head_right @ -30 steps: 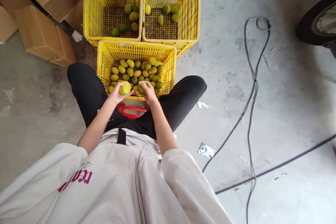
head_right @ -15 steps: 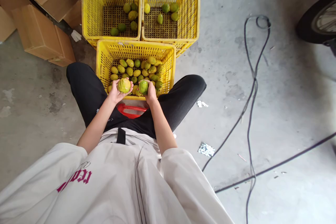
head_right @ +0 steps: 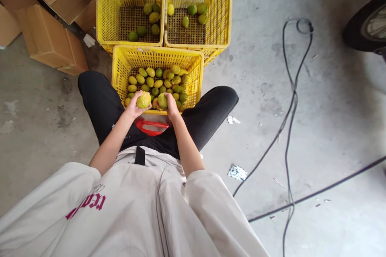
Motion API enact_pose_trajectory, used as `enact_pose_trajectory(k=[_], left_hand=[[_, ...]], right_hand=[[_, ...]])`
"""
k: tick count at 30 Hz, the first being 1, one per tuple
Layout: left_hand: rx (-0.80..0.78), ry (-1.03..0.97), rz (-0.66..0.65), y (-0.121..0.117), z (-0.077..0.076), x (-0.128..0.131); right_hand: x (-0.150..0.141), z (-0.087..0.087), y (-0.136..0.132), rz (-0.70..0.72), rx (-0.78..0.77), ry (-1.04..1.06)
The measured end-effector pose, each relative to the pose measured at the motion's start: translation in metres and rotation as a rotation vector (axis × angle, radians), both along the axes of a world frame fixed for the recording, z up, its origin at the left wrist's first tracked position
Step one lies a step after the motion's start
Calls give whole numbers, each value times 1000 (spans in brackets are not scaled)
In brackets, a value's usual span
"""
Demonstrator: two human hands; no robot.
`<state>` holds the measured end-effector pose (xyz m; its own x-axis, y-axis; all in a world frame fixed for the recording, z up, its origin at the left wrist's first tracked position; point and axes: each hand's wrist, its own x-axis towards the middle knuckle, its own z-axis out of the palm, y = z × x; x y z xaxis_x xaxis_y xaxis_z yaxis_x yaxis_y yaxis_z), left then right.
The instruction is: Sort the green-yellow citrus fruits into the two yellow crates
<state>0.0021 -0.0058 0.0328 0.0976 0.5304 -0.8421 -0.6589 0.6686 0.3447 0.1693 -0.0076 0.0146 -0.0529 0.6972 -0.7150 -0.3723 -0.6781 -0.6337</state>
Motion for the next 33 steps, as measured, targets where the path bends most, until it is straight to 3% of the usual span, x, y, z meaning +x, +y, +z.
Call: enact_pose_trajectory(k=[7,15,22,27,33], left_hand=[[15,-98,-49,1,2,0],[-19,-11,-99,-1,1,0],[-25,88,-19,-1,-1,2],[34,33,-69,2,2,2],[11,-20,-95,1,-2,2]], right_hand=[[4,-3,2,-30,58,-79],[1,5,-3,-14,51,-77],[2,2,-3,-45,116,-144],[2,1,-2,-42,149,-105],[-1,-4,2,-107,67,-51]])
